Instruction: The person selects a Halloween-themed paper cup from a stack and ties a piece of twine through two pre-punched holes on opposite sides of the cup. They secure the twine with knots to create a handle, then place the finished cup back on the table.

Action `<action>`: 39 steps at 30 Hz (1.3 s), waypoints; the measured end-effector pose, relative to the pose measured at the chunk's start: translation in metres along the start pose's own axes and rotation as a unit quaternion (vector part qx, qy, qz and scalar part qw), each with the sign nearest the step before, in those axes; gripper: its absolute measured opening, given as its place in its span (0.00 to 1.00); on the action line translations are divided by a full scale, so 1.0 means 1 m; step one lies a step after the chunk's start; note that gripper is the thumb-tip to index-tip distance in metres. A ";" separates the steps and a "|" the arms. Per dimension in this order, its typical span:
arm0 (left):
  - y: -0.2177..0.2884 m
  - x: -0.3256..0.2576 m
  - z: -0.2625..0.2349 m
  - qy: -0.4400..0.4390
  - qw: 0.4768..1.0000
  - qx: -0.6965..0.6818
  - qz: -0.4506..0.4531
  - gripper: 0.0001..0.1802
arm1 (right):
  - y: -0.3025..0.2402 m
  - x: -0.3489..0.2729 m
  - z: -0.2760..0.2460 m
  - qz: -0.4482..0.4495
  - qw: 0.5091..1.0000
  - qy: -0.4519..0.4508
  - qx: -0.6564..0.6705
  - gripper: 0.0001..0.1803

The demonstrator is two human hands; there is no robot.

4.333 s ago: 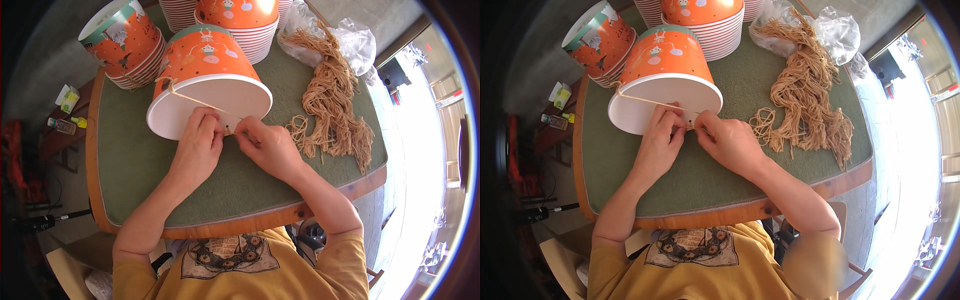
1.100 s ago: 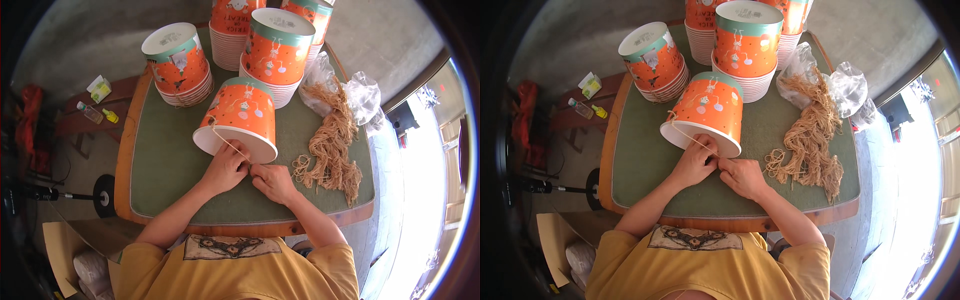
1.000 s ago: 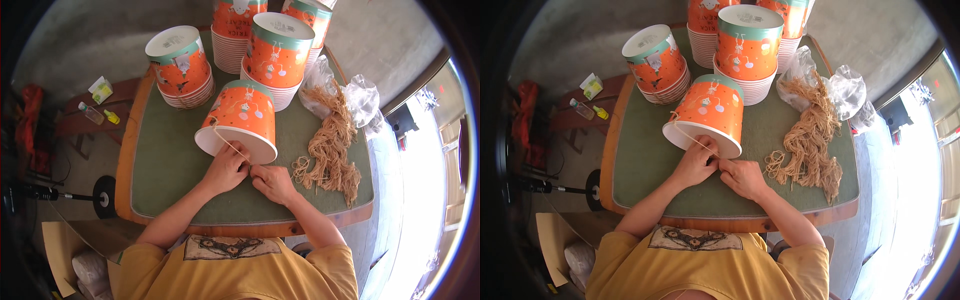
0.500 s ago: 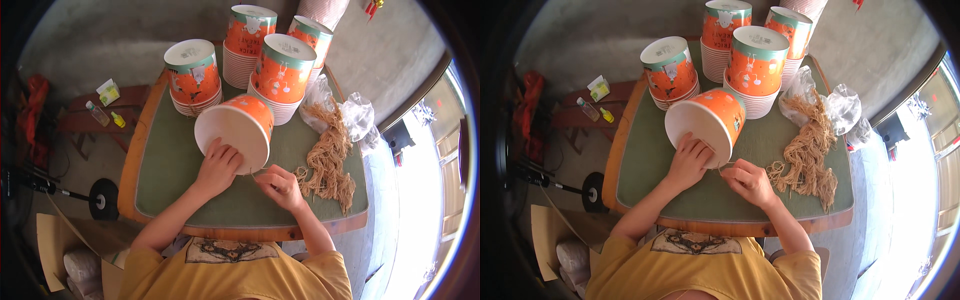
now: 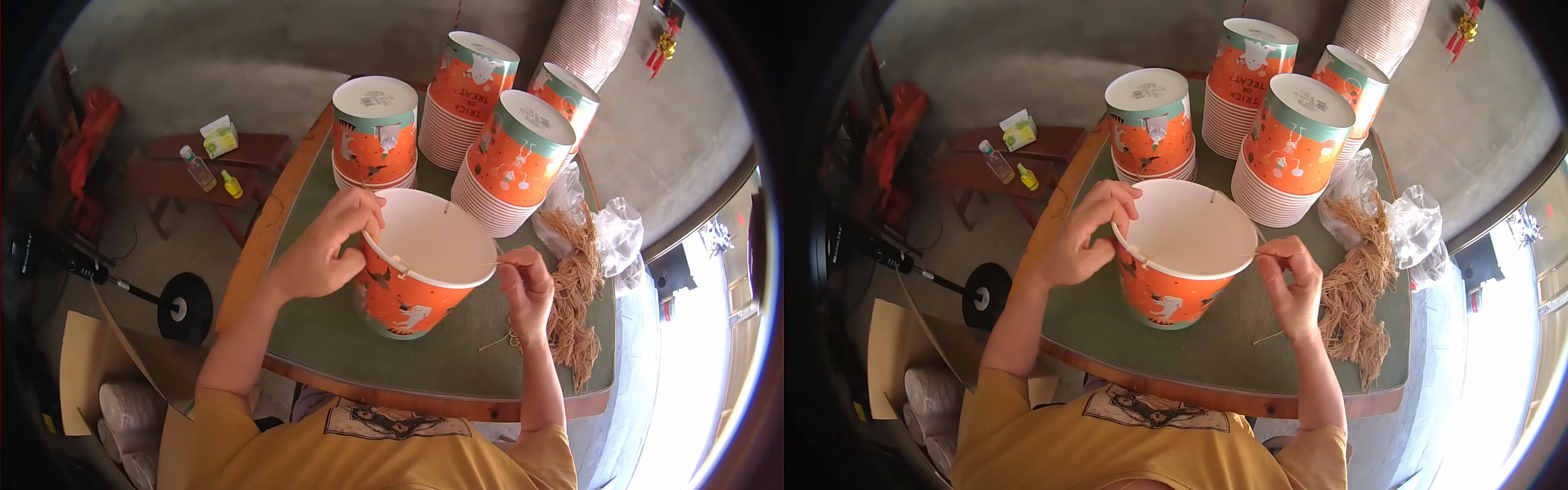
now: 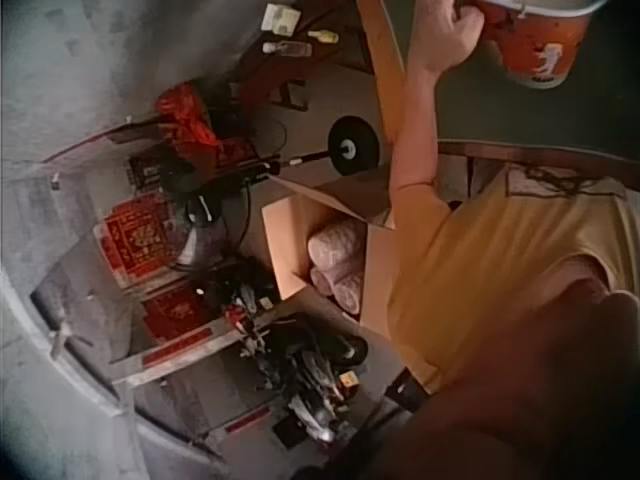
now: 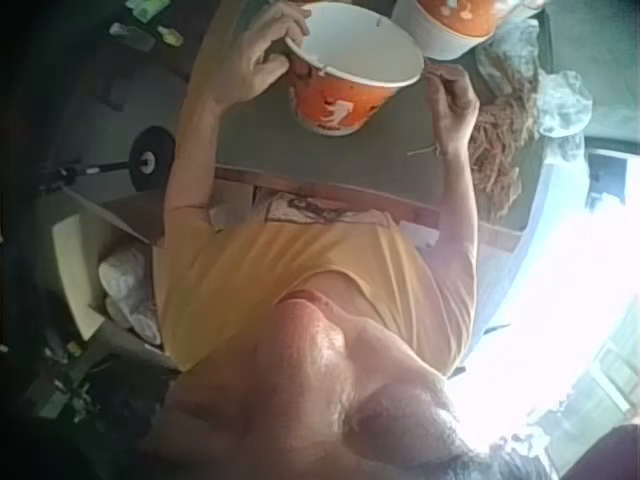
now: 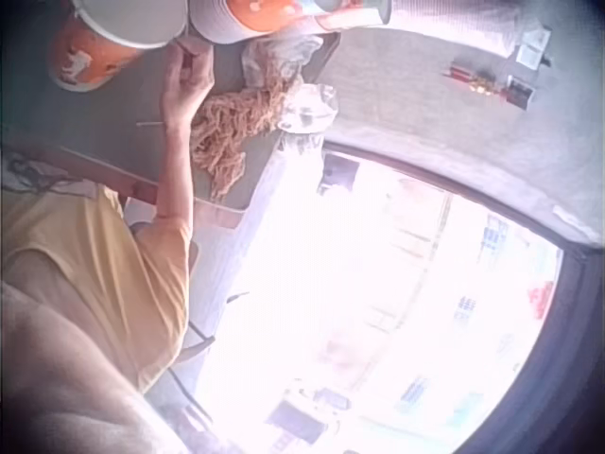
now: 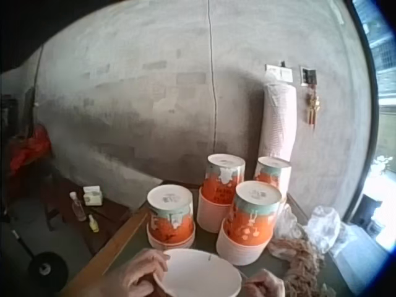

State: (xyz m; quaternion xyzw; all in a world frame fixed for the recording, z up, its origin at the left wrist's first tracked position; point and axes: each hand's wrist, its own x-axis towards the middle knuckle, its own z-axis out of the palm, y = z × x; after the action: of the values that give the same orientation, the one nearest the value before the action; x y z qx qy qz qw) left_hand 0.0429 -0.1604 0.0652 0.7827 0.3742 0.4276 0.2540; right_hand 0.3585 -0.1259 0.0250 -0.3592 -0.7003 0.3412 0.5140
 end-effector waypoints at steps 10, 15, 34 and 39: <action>-0.031 0.002 -0.010 0.085 0.981 -0.125 -0.119 0.15 | 0.039 -0.004 0.031 0.046 0.984 -0.096 0.140 0.20; -0.063 -0.016 0.023 0.150 0.971 -0.125 -0.135 0.21 | 0.044 0.005 0.048 0.142 0.968 -0.049 0.199 0.12; -0.045 0.071 -0.093 0.212 0.950 -0.173 -0.150 0.26 | -0.013 0.195 0.083 0.169 0.872 -0.084 0.452 0.15; -0.076 0.085 -0.092 0.234 0.959 -0.100 -0.126 0.24 | 0.011 0.213 0.095 0.194 0.867 -0.103 0.448 0.18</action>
State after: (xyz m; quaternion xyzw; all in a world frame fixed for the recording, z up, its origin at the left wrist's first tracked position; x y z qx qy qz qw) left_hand -0.0338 -0.0403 0.0977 0.5776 0.4743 0.5985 0.2884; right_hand 0.2231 0.0514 0.0940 -0.1812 -0.4373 0.7461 0.4683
